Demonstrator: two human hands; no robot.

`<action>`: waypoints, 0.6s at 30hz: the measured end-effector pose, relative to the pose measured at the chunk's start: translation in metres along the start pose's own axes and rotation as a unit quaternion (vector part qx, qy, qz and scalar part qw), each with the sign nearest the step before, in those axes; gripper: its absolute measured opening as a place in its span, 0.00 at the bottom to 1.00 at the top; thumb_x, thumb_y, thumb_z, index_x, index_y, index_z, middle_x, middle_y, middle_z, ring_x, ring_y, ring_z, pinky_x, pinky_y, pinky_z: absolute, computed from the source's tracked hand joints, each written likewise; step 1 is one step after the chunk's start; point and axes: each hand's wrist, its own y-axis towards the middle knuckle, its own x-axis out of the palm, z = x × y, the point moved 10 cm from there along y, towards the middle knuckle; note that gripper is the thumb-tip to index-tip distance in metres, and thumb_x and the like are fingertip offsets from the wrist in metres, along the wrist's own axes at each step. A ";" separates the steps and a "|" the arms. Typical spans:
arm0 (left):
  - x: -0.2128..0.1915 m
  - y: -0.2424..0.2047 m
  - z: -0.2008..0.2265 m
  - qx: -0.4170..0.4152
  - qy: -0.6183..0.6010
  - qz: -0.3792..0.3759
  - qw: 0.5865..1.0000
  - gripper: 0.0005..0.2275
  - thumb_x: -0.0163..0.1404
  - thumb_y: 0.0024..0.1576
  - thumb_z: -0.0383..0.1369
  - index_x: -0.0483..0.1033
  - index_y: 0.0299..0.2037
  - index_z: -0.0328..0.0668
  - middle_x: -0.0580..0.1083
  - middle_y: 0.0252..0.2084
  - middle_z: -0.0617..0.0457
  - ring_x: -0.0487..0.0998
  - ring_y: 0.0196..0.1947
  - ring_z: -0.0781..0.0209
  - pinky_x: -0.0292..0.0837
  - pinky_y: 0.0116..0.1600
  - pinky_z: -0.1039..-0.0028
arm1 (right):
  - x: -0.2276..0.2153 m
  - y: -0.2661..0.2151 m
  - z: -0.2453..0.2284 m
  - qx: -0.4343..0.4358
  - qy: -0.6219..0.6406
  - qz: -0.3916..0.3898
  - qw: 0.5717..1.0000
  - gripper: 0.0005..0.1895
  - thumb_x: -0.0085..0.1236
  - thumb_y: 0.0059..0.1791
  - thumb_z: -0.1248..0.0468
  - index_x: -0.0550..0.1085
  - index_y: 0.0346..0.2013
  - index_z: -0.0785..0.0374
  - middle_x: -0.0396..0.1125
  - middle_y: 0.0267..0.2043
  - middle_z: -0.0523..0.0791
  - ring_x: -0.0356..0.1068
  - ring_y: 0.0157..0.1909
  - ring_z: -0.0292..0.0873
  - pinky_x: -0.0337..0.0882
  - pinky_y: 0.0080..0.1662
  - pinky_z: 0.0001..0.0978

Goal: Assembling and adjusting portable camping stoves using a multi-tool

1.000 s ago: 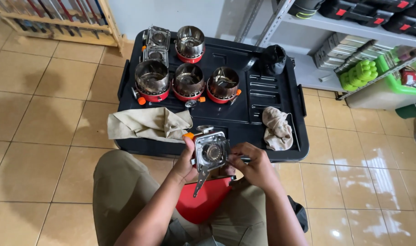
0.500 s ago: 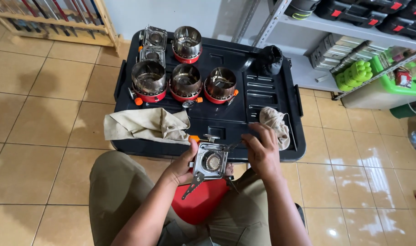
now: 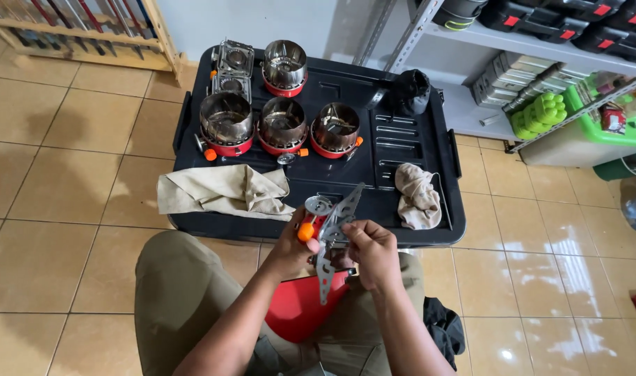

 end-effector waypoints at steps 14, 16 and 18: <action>-0.001 -0.001 0.037 0.118 0.110 0.056 0.985 0.51 0.65 0.33 0.62 0.63 0.64 0.35 0.72 0.49 0.42 0.76 0.49 0.49 0.73 0.55 0.55 | -0.004 -0.008 -0.010 -0.055 0.060 0.006 0.997 0.06 0.59 0.47 0.75 0.74 0.25 0.70 0.54 0.14 0.44 0.51 0.14 0.34 0.51 0.18 0.22; 0.003 -0.001 0.038 0.111 0.111 0.038 0.987 0.48 0.63 0.39 0.62 0.63 0.64 0.34 0.72 0.48 0.41 0.76 0.49 0.48 0.74 0.54 0.54 | -0.006 -0.008 -0.030 -0.141 -0.057 -0.012 0.988 0.07 0.61 0.48 0.74 0.76 0.25 0.71 0.58 0.13 0.44 0.56 0.16 0.33 0.55 0.19 0.22; 0.006 -0.001 0.014 -0.010 0.095 0.019 0.995 0.49 0.56 0.40 0.69 0.64 0.64 0.39 0.73 0.49 0.37 0.76 0.50 0.42 0.72 0.56 0.50 | -0.001 -0.009 -0.053 -0.271 -0.173 -0.067 0.945 0.05 0.66 0.47 0.70 0.80 0.27 0.67 0.61 0.15 0.44 0.58 0.21 0.32 0.61 0.24 0.24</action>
